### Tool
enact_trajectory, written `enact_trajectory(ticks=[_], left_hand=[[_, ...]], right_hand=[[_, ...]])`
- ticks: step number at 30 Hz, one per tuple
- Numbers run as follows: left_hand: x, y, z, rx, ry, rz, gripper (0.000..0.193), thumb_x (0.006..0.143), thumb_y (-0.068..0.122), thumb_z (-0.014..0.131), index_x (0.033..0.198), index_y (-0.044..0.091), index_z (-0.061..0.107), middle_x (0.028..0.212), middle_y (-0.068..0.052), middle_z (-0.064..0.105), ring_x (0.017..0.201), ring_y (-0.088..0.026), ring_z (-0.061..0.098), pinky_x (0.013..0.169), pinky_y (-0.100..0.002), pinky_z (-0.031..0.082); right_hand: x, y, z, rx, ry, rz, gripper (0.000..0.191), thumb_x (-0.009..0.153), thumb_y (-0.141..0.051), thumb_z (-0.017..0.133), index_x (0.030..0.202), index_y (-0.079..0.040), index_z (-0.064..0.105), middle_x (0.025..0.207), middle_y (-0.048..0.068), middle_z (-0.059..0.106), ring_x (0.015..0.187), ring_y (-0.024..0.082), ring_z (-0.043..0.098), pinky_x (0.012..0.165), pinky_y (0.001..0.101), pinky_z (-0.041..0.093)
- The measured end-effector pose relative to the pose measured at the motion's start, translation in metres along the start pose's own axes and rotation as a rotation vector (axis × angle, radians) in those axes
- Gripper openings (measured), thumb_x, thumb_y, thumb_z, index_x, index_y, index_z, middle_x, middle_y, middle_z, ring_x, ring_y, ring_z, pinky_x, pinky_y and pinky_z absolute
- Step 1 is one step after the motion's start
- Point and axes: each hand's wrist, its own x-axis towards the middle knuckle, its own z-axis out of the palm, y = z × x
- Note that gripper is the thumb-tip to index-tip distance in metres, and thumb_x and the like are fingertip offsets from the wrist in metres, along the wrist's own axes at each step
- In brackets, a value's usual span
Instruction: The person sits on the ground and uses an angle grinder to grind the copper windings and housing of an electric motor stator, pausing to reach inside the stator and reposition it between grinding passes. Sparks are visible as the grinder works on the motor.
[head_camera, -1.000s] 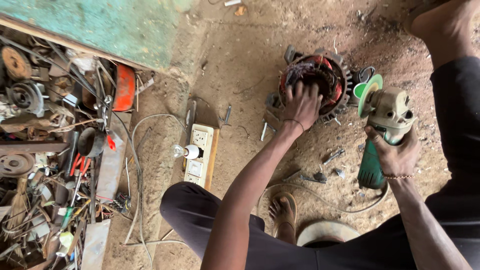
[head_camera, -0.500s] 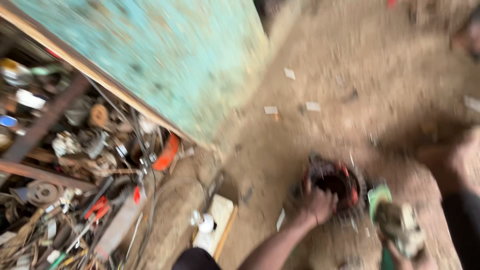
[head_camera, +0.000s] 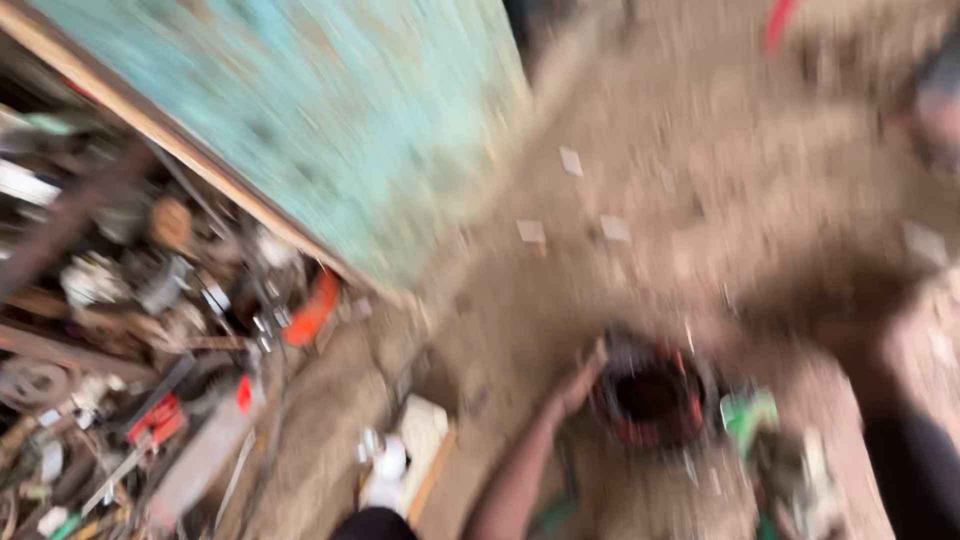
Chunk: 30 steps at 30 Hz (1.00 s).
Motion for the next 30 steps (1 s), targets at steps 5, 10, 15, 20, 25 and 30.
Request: enact_trajectory(ticks=[5, 10, 15, 20, 25, 30], left_hand=[[-0.012, -0.049, -0.001, -0.141, -0.011, -0.247, 0.089, 0.095, 0.074, 0.045, 0.147, 0.002, 0.054, 0.152, -0.020, 0.055, 0.143, -0.028, 0.049, 0.116, -0.040, 0.039], [-0.013, -0.067, -0.002, 0.063, 0.105, -0.387, 0.087, 0.097, 0.076, 0.039, 0.114, -0.002, 0.073, 0.101, -0.028, 0.076, 0.102, -0.040, 0.074, 0.091, -0.049, 0.055], [-0.054, -0.082, 0.016, -0.061, 0.251, -0.325, 0.074, 0.102, 0.065, 0.037, 0.125, 0.001, 0.068, 0.110, -0.026, 0.072, 0.102, -0.041, 0.069, 0.087, -0.049, 0.054], [-0.105, -0.092, 0.058, -0.127, 0.530, -0.186, 0.062, 0.109, 0.052, 0.039, 0.119, -0.001, 0.068, 0.108, -0.026, 0.073, 0.101, -0.037, 0.070, 0.094, -0.047, 0.053], [-0.144, -0.060, 0.083, -0.209, 0.806, -0.264, 0.055, 0.113, 0.046, 0.038, 0.125, -0.004, 0.058, 0.123, -0.024, 0.061, 0.113, -0.034, 0.058, 0.101, -0.047, 0.045], [-0.251, 0.051, 0.165, -0.347, 0.930, -0.460, 0.059, 0.103, 0.023, 0.046, 0.156, 0.005, 0.028, 0.156, -0.017, 0.032, 0.145, -0.031, 0.032, 0.121, -0.050, 0.021]], right_hand=[[-0.017, 0.032, 0.002, 0.144, 0.044, 0.095, 0.065, 0.085, -0.044, 0.076, 0.134, -0.005, 0.060, 0.113, 0.011, 0.072, 0.095, 0.024, 0.069, 0.079, 0.0428, 0.059], [-0.029, 0.013, 0.025, -0.385, 0.041, -0.053, 0.088, 0.078, -0.064, 0.082, 0.133, 0.003, 0.059, 0.112, 0.013, 0.070, 0.097, 0.023, 0.067, 0.086, 0.0413, 0.057], [-0.035, 0.005, 0.034, -0.379, 0.008, -0.042, 0.076, 0.084, -0.056, 0.084, 0.128, 0.002, 0.064, 0.112, 0.013, 0.071, 0.097, 0.022, 0.068, 0.086, 0.0386, 0.058], [-0.041, 0.007, 0.031, -0.293, -0.039, -0.110, 0.073, 0.088, -0.050, 0.085, 0.133, 0.002, 0.061, 0.118, 0.011, 0.070, 0.105, 0.019, 0.068, 0.093, 0.0366, 0.057], [-0.054, -0.002, 0.029, -0.210, -0.130, -0.119, 0.055, 0.101, -0.037, 0.083, 0.130, 0.005, 0.062, 0.122, 0.013, 0.069, 0.107, 0.018, 0.063, 0.095, 0.0333, 0.051], [-0.062, -0.011, 0.045, -0.133, -0.177, -0.150, 0.086, 0.090, -0.039, 0.081, 0.153, 0.000, 0.038, 0.132, 0.015, 0.058, 0.117, 0.023, 0.062, 0.100, 0.0370, 0.057]])
